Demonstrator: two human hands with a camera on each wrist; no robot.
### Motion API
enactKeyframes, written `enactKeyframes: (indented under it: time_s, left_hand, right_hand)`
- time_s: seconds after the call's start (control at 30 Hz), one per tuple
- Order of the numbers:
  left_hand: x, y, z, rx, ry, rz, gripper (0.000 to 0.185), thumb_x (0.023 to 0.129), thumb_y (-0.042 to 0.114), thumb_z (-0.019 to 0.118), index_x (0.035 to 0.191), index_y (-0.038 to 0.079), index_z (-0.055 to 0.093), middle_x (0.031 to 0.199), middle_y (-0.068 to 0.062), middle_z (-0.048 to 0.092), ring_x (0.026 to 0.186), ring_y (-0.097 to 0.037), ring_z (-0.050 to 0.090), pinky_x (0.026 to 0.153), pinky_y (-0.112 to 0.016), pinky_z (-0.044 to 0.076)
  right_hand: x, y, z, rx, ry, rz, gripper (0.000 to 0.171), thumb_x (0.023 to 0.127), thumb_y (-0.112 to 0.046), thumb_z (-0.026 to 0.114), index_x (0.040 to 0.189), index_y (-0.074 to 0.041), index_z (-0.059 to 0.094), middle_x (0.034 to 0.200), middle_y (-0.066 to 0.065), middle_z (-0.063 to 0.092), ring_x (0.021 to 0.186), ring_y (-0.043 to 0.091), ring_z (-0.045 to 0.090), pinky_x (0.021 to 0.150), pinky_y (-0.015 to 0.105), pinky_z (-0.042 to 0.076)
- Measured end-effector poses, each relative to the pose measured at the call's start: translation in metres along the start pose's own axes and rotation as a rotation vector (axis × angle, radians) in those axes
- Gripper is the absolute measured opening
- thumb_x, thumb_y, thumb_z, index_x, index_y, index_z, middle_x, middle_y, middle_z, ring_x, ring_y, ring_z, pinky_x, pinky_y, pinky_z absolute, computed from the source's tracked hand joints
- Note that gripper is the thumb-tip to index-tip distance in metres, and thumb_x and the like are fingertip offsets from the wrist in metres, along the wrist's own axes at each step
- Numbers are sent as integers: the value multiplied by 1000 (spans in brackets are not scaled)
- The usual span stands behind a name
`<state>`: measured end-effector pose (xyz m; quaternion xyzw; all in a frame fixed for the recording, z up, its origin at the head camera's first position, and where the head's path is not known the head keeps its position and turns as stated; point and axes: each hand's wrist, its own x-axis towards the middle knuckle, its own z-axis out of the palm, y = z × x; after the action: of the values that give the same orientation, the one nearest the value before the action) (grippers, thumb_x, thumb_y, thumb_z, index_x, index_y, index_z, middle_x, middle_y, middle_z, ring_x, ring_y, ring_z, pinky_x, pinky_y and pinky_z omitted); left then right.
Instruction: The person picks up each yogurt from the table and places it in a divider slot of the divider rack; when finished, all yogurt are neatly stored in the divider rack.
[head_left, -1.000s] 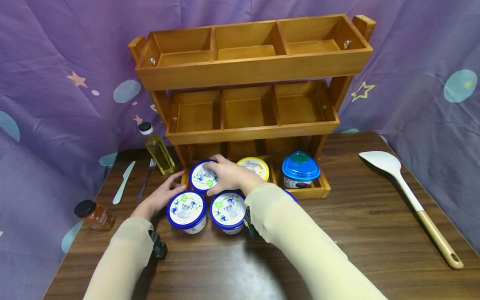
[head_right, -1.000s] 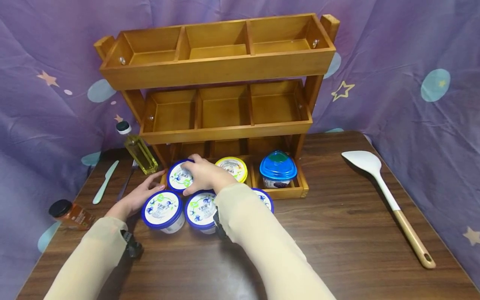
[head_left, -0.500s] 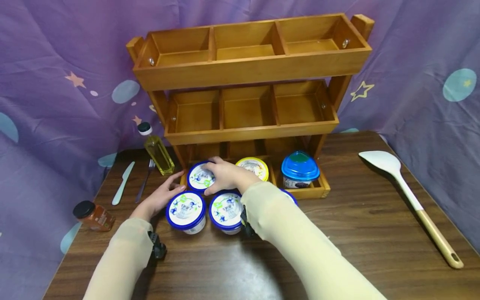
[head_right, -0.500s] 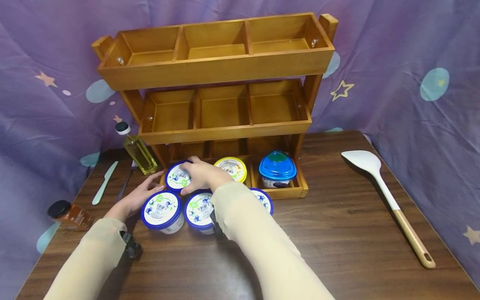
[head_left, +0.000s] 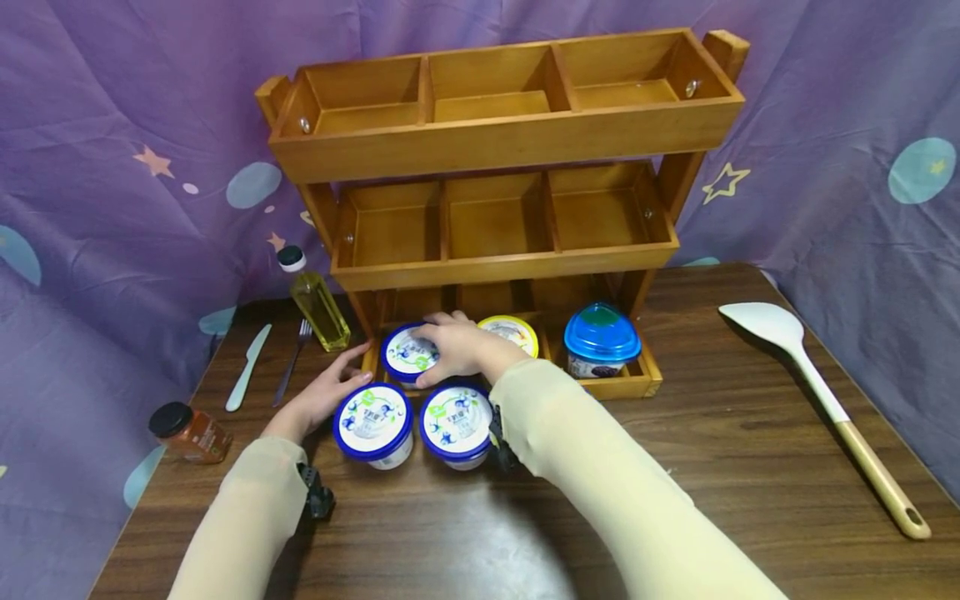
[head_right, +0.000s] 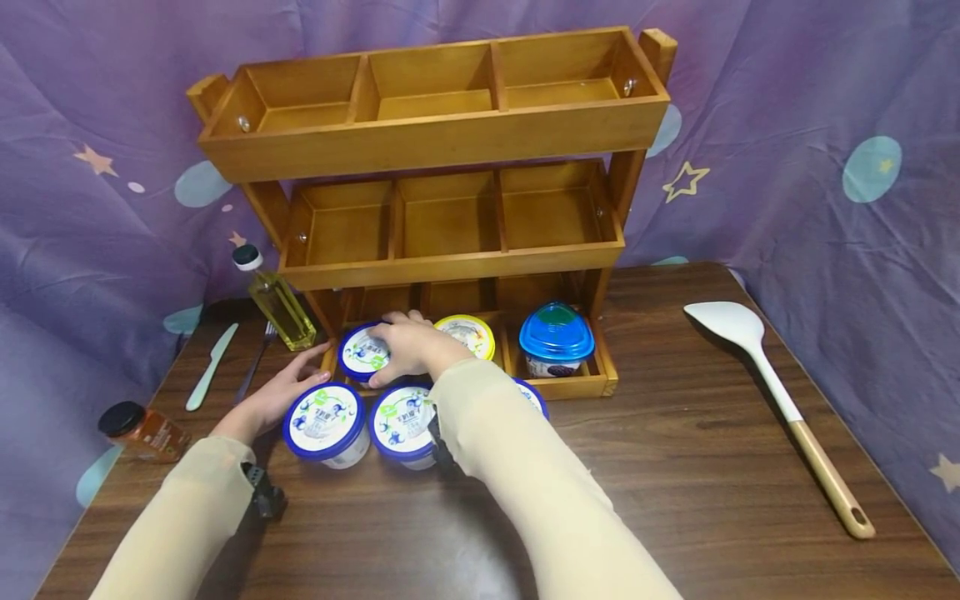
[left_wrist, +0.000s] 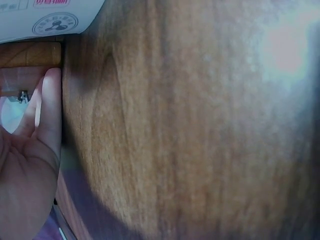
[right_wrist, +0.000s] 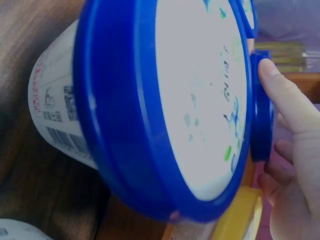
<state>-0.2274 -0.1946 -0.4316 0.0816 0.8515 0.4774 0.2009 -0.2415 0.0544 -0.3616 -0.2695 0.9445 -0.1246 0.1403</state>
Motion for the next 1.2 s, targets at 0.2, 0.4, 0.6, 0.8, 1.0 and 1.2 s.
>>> enactKeyframes:
  time_s: [0.2,0.4,0.6,0.8,1.0,1.2]
  left_hand:
    - [9,-17,-1,12,18,-1,71,95,40,53,151,17,17,132,-28,40,118,-39,42,97,-52,32]
    - [11,-17,-1,15,26,-7,71,94,43,53,151,19,18,131,-27,40,118,-38,41,97,-53,30]
    - [8,-14,-1,-7,22,-14,70,95,39,53,151,18,17,132,-28,40,119,-39,41,98,-53,29]
    - [3,-9,1,3,21,-8,69,96,37,52,151,14,17,132,-30,40,118,-41,41,98,-54,30]
    - [11,-22,0,27,31,1,70,94,41,53,151,18,19,131,-28,42,118,-40,43,98,-53,31]
    - [12,-20,1,28,23,24,69,94,39,54,151,18,19,128,-29,45,115,-39,46,96,-51,32]
  right_hand:
    - [-13,2,-6,38,48,-49,80,75,-53,72,142,-21,42,151,10,28,134,37,24,105,48,26]
    - [-37,13,-16,88,70,-94,81,75,-52,72,143,-21,41,151,8,27,131,29,27,102,46,30]
    - [-61,33,-19,83,73,-125,81,77,-52,71,143,-17,40,150,9,28,130,31,29,101,47,31]
    - [-83,52,-16,119,108,-155,78,77,-46,73,141,-15,43,148,8,32,126,29,31,98,46,34]
    - [-104,67,-16,167,184,-199,73,76,-43,76,138,-15,48,146,6,37,122,27,35,97,45,34]
    - [-127,75,-15,179,218,-214,73,77,-46,73,138,-14,48,146,8,38,127,32,34,99,52,32]
